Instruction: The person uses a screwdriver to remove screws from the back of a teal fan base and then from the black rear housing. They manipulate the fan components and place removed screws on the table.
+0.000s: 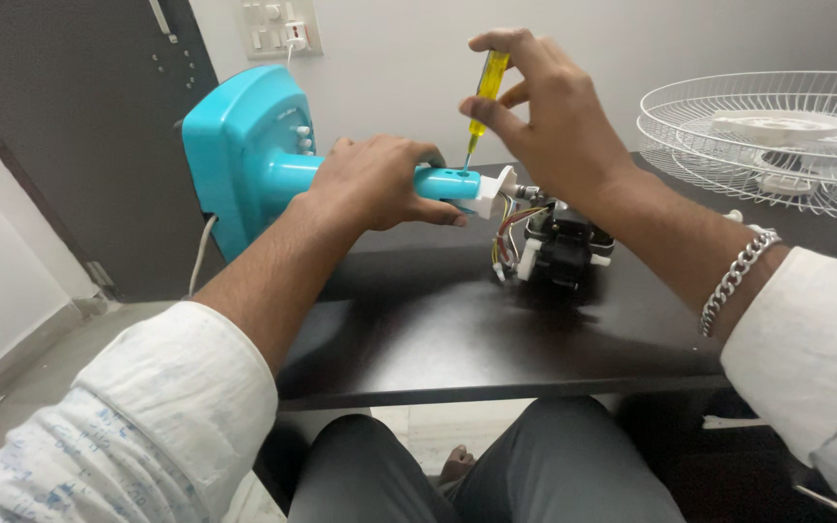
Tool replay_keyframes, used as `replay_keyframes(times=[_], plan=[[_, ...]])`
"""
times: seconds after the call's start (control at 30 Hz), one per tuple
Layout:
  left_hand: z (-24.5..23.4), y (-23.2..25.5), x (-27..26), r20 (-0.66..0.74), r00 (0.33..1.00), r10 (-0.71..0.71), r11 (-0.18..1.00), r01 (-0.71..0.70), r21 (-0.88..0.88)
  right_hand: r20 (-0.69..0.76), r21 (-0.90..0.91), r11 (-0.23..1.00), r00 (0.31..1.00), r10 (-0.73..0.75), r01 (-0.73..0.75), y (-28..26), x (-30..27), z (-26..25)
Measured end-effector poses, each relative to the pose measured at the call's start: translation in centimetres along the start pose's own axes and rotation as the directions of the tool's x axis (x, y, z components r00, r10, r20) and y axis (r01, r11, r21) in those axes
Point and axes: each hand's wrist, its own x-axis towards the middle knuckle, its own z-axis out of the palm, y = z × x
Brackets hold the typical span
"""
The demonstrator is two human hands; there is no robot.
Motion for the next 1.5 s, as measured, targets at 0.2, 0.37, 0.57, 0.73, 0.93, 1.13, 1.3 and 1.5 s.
replay_keyframes(times=[0.2,0.37,0.57,0.73,0.93,1.13,1.3,1.5], plan=[[-0.7,0.2,-0.6,0.079,0.997,-0.006,1.0,0.006,-0.002,-0.003,0.116,0.99,0.997,-0.08,0.08,-0.4,0.6,-0.2],[-2.5,0.2,-1.2,0.167,0.985,0.037,0.999,-0.038,0.005,0.044,0.045,0.999,0.999,-0.017,0.015,-1.3,0.6,-0.2],[-3.6,0.9,-1.4,0.231,0.973,0.01,1.0,-0.015,0.018,0.099,0.24,0.97,0.995,0.019,-0.043,-0.8,1.4,-0.2],[-3.7,0.6,-1.4,0.234,0.972,0.034,0.999,-0.038,0.015,0.103,0.141,0.99,0.994,-0.02,0.006,-0.6,1.6,0.1],[-1.5,-0.4,-1.4,-0.025,0.976,0.214,0.976,-0.215,-0.045,0.143,0.112,0.99,0.987,0.073,-0.089,-1.1,1.8,0.1],[-0.7,0.6,-3.6,-0.483,0.841,0.245,0.932,-0.342,-0.123,0.18,0.265,0.952,0.978,0.105,-0.151,-1.0,2.1,0.3],[-0.9,2.3,-7.0,0.024,0.973,-0.231,0.708,0.185,-0.682,0.121,0.115,0.992,0.992,0.037,-0.051,-2.2,1.6,0.2],[1.6,1.8,-8.3,0.298,0.9,-0.318,0.595,0.434,-0.676,0.089,0.116,0.992,0.994,-0.06,0.049,-2.7,1.7,0.1]])
